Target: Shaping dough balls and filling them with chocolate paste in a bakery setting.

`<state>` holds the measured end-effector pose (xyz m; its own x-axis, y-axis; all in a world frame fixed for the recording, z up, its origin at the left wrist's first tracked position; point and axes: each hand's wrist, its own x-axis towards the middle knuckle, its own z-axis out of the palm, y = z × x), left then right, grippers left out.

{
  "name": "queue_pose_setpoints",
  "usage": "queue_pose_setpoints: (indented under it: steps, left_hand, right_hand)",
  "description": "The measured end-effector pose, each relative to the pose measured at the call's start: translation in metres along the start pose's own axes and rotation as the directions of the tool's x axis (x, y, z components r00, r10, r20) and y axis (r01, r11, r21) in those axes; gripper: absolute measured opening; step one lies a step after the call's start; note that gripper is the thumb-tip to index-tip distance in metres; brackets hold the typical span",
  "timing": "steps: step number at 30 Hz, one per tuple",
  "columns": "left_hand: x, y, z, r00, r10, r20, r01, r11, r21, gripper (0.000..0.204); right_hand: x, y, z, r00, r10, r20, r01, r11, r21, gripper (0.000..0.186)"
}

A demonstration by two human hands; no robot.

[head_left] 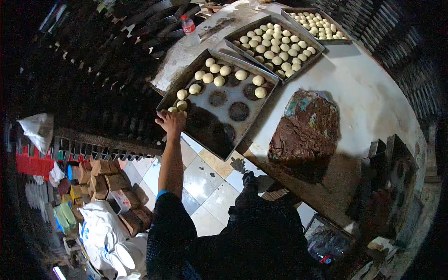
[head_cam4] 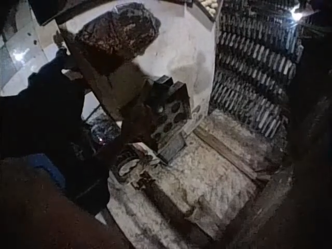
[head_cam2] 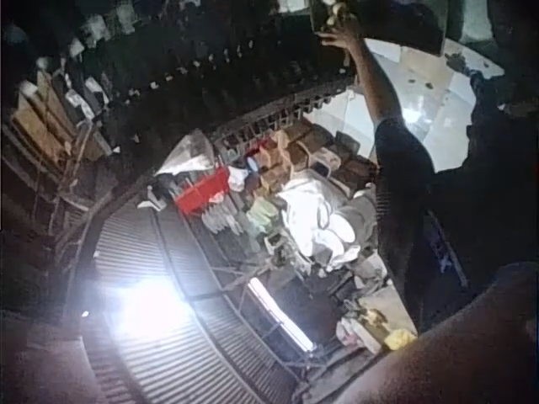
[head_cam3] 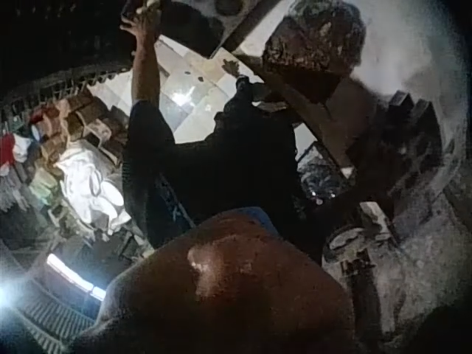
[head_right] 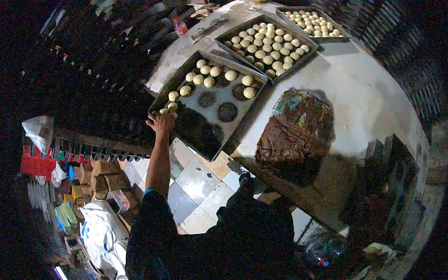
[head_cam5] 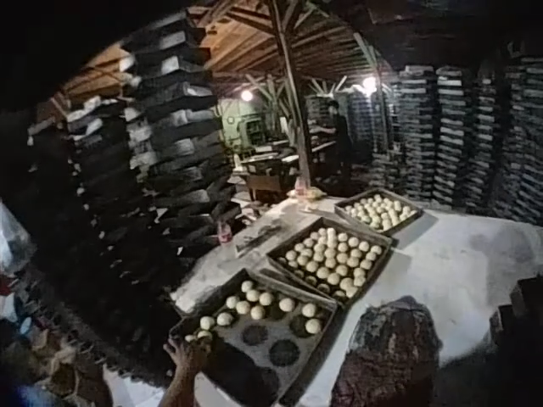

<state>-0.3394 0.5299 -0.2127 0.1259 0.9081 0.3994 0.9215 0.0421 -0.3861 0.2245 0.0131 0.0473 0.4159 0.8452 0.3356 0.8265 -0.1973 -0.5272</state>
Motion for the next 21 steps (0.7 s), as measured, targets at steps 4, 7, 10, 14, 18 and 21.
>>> queue_pose_setpoints:
  steps: [4, 7, 10, 14, 18, 21]
  left_hand:
    - [-0.001, 0.034, -0.015, 0.988, -0.093, -0.123, 0.063, 0.972, -0.228, 0.049]
    - [-0.031, 0.076, -0.110, 0.998, -0.059, -0.039, -0.001, 0.543, -0.839, 0.043]
    - [-0.100, 0.140, -0.240, 0.987, 0.123, -0.105, -0.098, -0.061, -0.993, 0.041]
    - [-0.178, 0.193, -0.381, 0.901, 0.363, -0.237, -0.141, -0.272, -0.952, 0.062]
    - [-0.221, 0.205, -0.452, 0.923, 0.279, -0.265, -0.123, -0.439, -0.890, 0.094]
    - [-0.240, 0.204, -0.474, 0.906, 0.385, -0.176, 0.120, -0.632, -0.765, 0.083]
  right_hand:
    - [-0.001, -0.011, 0.020, 1.000, -0.001, 0.010, 0.001, 0.997, -0.079, 0.027]
    - [0.013, -0.021, 0.060, 0.994, -0.108, -0.014, 0.100, 0.956, -0.274, 0.027]
    - [0.018, -0.049, 0.104, 0.994, -0.049, 0.094, 0.034, 0.988, 0.152, 0.030]
    - [0.008, -0.069, 0.133, 0.859, 0.065, 0.508, -0.450, 0.570, 0.688, 0.035]
    - [-0.010, -0.060, 0.098, 0.969, 0.072, 0.235, -0.245, 0.384, 0.890, 0.041]
    - [-0.017, -0.063, 0.076, 0.925, -0.313, -0.216, 0.378, 0.696, 0.611, 0.046]
